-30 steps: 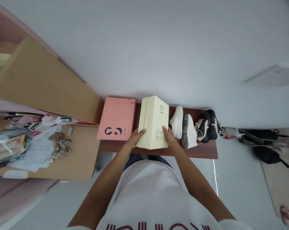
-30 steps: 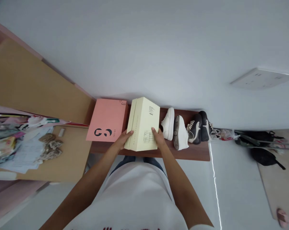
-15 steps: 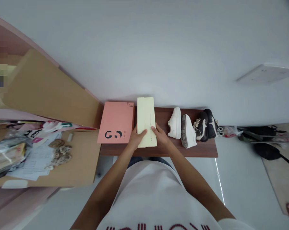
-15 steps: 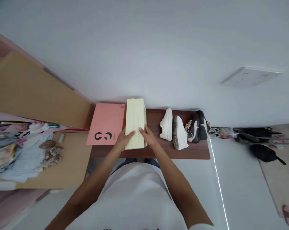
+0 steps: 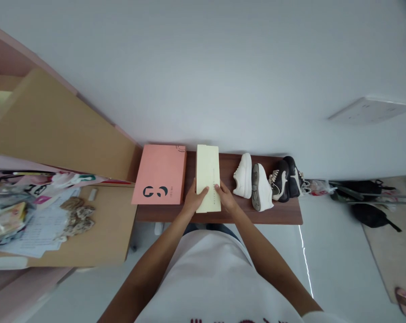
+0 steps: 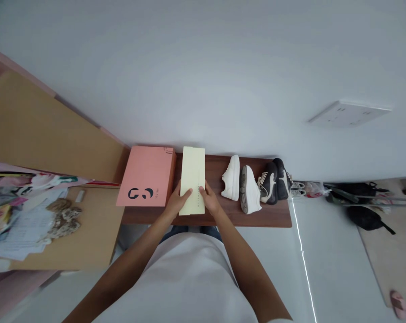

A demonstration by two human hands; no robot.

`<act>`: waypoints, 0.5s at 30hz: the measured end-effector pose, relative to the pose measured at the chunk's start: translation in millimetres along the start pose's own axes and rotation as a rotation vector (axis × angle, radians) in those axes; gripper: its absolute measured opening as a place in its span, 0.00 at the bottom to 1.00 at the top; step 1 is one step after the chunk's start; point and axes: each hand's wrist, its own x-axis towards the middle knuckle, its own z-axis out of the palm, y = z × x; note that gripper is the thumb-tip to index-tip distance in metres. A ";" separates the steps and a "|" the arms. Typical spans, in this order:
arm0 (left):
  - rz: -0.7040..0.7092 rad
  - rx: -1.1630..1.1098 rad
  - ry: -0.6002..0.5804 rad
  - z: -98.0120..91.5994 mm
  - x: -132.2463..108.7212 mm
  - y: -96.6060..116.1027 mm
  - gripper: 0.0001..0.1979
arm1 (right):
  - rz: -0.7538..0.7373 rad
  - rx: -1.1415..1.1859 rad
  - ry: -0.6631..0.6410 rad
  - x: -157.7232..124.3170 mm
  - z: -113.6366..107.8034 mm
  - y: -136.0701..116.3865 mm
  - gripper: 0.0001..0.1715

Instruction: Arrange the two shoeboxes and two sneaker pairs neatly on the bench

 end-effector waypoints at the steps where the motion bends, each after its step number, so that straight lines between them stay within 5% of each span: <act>1: -0.013 -0.025 0.020 -1.9 2.5 -1.2 0.31 | -0.001 -0.006 0.016 -0.6 -1.8 -2.2 0.44; 7: -0.153 -0.110 0.130 -5.9 33.5 -17.9 0.29 | -0.052 -0.179 0.137 -4.8 -35.5 -13.3 0.57; 10: -0.242 -0.155 0.124 3.7 54.2 -31.2 0.28 | -0.109 -0.313 0.180 -4.1 -56.5 -17.3 0.52; 15: -0.396 -0.405 -0.083 17.3 75.4 -47.7 0.23 | -0.143 -0.501 0.243 -1.9 -69.2 -28.1 0.40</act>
